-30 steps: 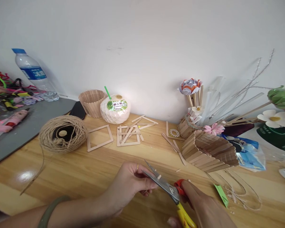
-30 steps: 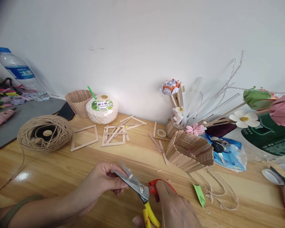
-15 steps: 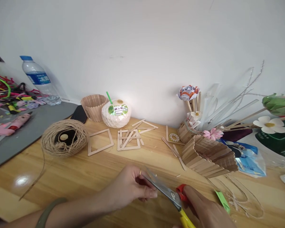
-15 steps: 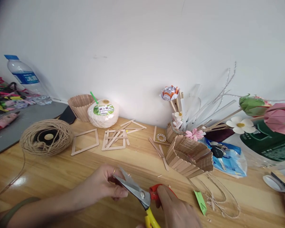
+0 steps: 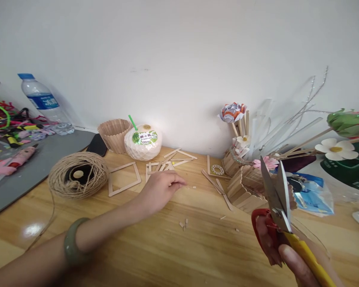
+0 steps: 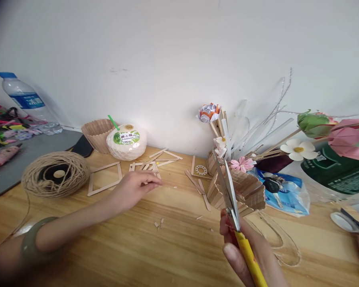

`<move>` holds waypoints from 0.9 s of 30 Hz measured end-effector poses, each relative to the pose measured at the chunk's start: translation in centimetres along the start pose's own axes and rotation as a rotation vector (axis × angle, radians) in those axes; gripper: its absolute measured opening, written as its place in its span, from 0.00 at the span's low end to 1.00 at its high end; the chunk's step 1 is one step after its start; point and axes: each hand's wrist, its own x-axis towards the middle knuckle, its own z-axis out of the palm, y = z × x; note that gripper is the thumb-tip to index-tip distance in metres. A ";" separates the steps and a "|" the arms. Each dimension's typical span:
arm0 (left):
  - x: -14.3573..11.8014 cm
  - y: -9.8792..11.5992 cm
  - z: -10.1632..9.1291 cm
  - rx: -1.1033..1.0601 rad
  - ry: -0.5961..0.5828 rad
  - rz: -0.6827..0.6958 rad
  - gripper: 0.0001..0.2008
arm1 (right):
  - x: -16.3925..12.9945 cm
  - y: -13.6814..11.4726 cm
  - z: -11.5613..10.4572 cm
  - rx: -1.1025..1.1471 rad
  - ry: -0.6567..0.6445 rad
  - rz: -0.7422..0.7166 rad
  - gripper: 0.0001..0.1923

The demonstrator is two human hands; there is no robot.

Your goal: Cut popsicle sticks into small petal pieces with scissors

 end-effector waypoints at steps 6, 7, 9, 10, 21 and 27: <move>3.3 -0.5 2.5 0.376 -0.153 0.191 0.10 | 0.6 0.2 -0.4 0.015 -0.085 0.042 0.22; 3.5 -0.5 2.8 0.414 -0.178 0.212 0.10 | 0.7 0.1 -0.4 0.035 -0.081 0.060 0.22; 3.8 -0.6 3.4 0.493 -0.222 0.249 0.11 | 0.9 -0.2 -0.5 0.098 -0.052 0.072 0.22; 3.9 -0.6 3.6 0.532 -0.242 0.266 0.11 | 1.0 -0.3 -0.4 0.130 -0.036 0.062 0.22; 3.9 -1.0 3.9 0.722 -0.289 0.363 0.12 | 0.9 -0.2 -0.1 0.307 -0.031 -0.009 0.20; 4.4 -1.9 2.9 0.617 -0.252 0.273 0.10 | 0.8 0.1 0.0 0.343 -0.023 -0.025 0.19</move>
